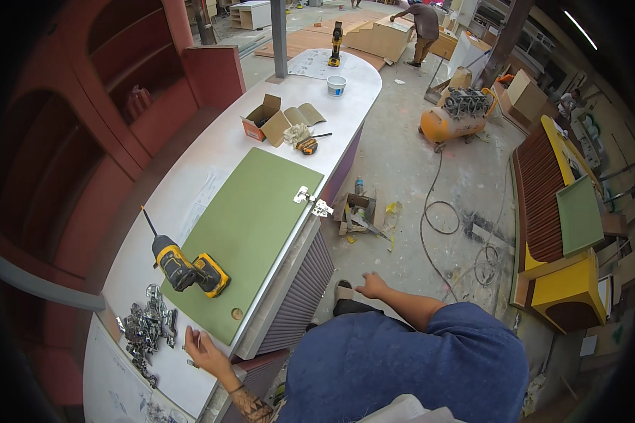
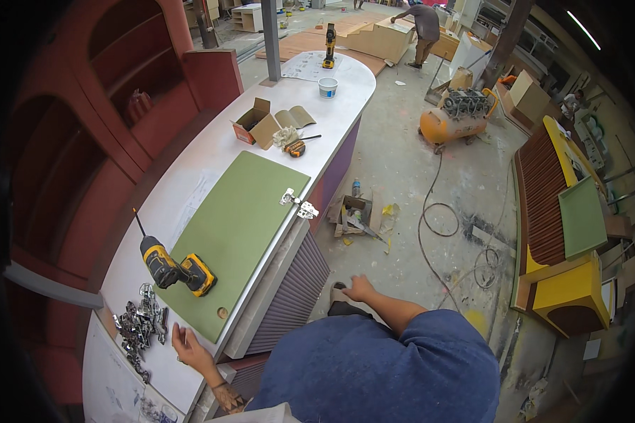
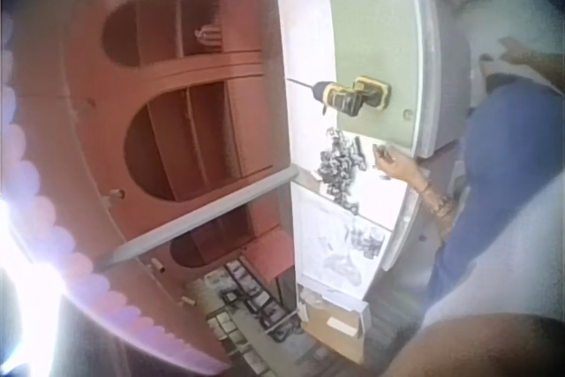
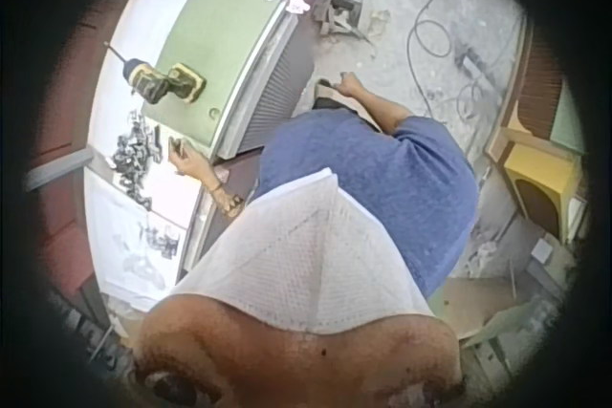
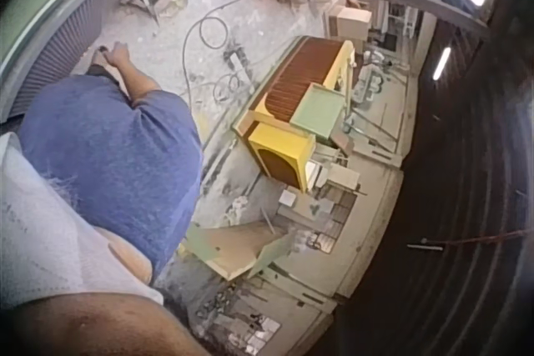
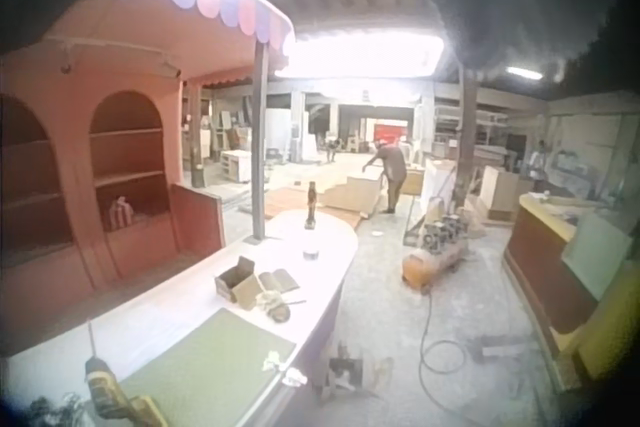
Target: The person attaches metal hinges to a green cabinet door using a power drill. They place the hinges into pre-drilled holes, secure them with screws using the drill, and then pick up another cabinet door from the floor to repeat the process.
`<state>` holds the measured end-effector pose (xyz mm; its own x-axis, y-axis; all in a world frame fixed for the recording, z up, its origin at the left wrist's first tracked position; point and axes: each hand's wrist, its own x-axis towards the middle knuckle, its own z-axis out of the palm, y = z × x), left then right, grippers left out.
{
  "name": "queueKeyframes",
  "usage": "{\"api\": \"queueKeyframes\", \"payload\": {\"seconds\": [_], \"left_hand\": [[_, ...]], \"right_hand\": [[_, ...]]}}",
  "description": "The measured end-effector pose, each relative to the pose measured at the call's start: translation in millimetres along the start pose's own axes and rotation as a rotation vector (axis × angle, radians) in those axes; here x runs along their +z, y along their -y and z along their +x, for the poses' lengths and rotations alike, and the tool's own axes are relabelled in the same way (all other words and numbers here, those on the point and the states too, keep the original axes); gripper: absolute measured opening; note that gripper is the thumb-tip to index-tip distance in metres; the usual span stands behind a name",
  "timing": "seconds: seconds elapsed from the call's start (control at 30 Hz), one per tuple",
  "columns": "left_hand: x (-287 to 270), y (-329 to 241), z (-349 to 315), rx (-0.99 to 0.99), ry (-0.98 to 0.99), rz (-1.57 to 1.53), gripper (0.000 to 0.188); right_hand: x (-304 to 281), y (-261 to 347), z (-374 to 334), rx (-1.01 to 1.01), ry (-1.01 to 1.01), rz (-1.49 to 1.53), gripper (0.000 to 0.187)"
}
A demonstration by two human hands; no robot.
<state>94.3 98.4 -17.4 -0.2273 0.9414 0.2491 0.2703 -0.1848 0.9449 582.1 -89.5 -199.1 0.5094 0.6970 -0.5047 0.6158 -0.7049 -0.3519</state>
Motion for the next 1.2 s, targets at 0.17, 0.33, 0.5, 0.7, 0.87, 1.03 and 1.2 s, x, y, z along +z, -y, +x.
{"api": "queueKeyframes", "payload": {"seconds": [0.17, 0.33, 0.5, 0.7, 0.87, 1.03, 1.2], "left_hand": [[-58, 26, -19, -0.166, -0.166, -0.035, 0.035], [-97, 28, 1, -0.074, -0.298, 0.138, 0.032], [-144, -20, 33, 0.059, -0.641, 0.033, 0.029], [-186, -8, -5, -0.173, -0.541, 0.412, 0.031], [-122, -2, 2, -0.126, -0.162, 0.647, 0.037], [-103, 58, 25, 0.182, 0.121, 0.772, 0.042], [-108, 74, 41, 0.171, 0.268, 0.918, 0.033]], "right_hand": [[27, -71, -16, 0.184, 0.199, -0.079, 0.065], [37, -83, -27, 0.02, 0.358, -0.185, 0.058], [28, -8, -32, 0.006, 0.403, 0.209, 0.054], [50, -4, 28, -0.044, 0.424, 0.269, 0.055], [48, 17, 45, -0.047, 0.363, 0.212, 0.054], [57, 11, 48, -0.3, 0.265, 0.005, 0.048], [41, 57, 8, -0.232, 0.313, -0.033, 0.064]]}}
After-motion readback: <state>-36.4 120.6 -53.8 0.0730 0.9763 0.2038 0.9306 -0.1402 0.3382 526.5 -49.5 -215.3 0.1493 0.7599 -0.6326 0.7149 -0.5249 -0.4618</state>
